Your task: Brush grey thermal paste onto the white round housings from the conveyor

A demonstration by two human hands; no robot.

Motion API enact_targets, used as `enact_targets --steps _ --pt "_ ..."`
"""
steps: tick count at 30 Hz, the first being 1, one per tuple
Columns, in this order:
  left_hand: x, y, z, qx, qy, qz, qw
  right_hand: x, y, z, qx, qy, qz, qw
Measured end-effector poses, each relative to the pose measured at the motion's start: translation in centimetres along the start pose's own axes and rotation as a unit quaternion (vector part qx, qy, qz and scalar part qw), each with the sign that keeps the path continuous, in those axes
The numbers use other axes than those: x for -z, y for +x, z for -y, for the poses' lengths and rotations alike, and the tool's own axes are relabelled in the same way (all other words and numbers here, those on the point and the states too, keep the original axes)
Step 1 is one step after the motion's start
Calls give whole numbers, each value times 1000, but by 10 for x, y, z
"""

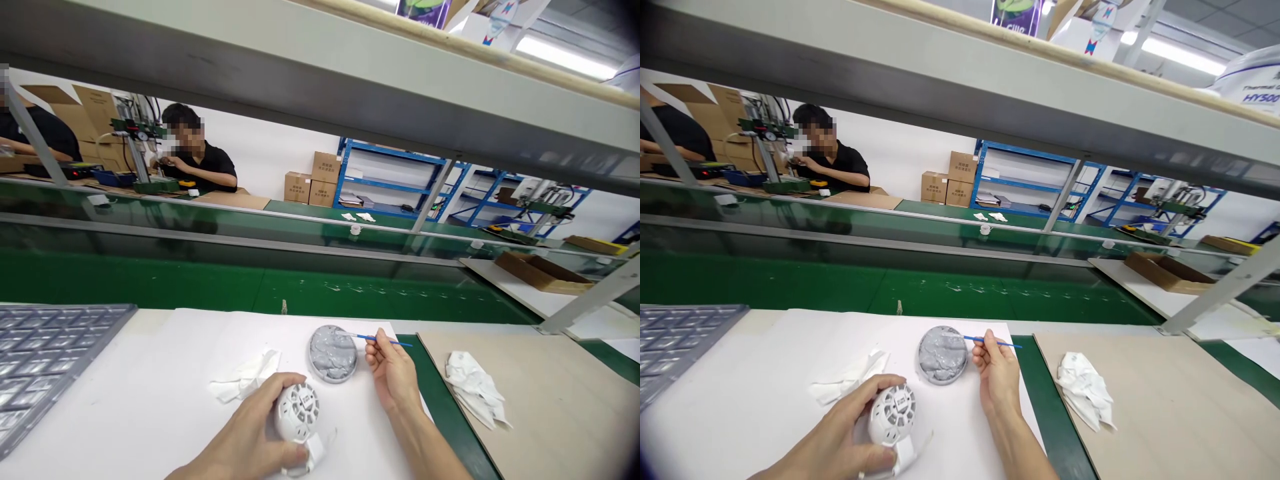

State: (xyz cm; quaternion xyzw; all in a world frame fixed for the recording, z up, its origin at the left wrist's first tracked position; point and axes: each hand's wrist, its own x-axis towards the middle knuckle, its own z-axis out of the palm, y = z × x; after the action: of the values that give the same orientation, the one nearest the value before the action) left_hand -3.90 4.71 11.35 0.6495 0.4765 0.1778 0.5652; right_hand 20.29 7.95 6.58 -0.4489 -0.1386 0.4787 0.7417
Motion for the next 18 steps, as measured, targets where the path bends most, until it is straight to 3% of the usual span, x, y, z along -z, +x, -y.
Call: enact_targets --steps 5,13,18 --pt "-1 7 10 -63 -118 -10 991 -8 -30 6 -29 -3 53 998" --pt "-3 6 7 -92 -119 -11 989 -14 -63 9 -26 -83 128 988" --pt "-5 5 9 -111 -121 -16 986 -15 -68 6 16 -143 127 981"
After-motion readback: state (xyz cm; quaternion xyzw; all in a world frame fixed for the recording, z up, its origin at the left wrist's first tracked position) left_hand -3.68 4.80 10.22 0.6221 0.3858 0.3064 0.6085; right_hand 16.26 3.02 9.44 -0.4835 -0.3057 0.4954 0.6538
